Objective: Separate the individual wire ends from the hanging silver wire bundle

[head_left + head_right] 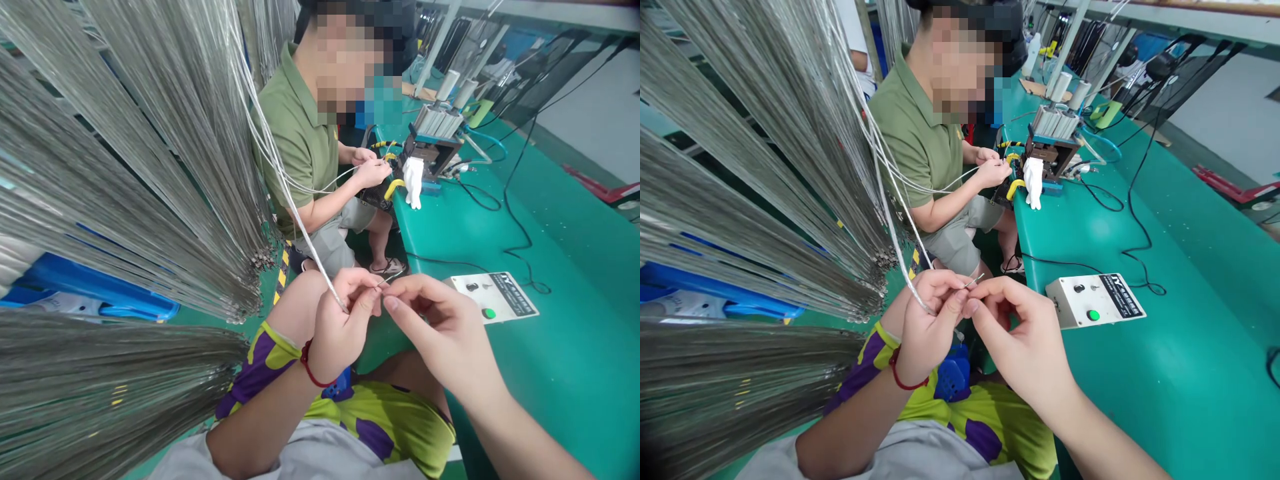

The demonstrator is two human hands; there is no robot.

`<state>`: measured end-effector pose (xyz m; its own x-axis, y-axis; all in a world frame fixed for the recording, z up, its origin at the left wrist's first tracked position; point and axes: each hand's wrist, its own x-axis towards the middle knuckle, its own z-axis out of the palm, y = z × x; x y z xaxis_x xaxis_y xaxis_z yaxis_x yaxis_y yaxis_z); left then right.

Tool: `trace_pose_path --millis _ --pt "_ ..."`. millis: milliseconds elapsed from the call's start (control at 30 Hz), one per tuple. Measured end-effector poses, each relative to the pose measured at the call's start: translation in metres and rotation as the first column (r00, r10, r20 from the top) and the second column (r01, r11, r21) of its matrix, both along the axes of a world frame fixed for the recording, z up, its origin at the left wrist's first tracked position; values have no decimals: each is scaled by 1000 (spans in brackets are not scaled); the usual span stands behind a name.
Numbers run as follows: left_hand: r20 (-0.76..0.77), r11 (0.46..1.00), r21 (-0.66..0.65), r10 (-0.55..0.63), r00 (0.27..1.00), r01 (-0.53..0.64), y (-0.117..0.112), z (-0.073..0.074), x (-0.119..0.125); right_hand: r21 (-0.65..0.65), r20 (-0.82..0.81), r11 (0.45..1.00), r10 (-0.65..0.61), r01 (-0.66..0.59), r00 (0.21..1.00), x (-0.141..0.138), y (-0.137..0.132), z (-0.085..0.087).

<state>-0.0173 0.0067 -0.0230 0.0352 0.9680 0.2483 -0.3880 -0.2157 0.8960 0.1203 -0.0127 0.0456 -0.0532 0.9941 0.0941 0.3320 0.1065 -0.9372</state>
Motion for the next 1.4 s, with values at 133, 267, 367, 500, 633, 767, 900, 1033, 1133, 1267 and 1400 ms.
trace_pose_path --millis 133,267,367,500,633,767,900,1033,1133,1267,1400 --pt "-177 988 95 134 975 -119 -2 -9 0 -42 -76 997 -61 58 995 -4 2 -6" --pt "-230 978 160 168 959 -133 -2 -21 2 -80 -183 994 -83 70 980 -4 8 -11" --pt "-232 955 264 195 953 -131 0 -27 3 -137 -277 989 -94 57 956 -3 12 -15" --pt "-203 953 289 155 967 -92 1 -30 3 -113 -294 993 -65 33 954 1 16 -19" --pt "-89 976 218 7 996 12 1 -24 1 -10 -177 999 -47 46 983 5 18 -21" --pt "5 986 146 -85 996 84 1 -17 0 3 -140 1000 -19 20 990 6 18 -23" --pt "-46 993 109 -39 998 44 0 -18 -1 -60 -187 998 -8 -3 982 5 17 -27" --pt "-241 986 161 80 967 -42 1 -19 -3 -165 -157 985 -67 41 985 5 17 -28" --pt "-388 956 278 202 900 -95 1 -14 -5 -233 -161 971 -93 53 983 3 17 -26" --pt "-437 888 444 335 835 -124 1 -10 -3 -223 -338 973 -139 64 931 -10 11 -29" --pt "-411 860 474 408 815 -192 -2 -12 5 -151 -550 982 -181 116 815 -25 1 -40"
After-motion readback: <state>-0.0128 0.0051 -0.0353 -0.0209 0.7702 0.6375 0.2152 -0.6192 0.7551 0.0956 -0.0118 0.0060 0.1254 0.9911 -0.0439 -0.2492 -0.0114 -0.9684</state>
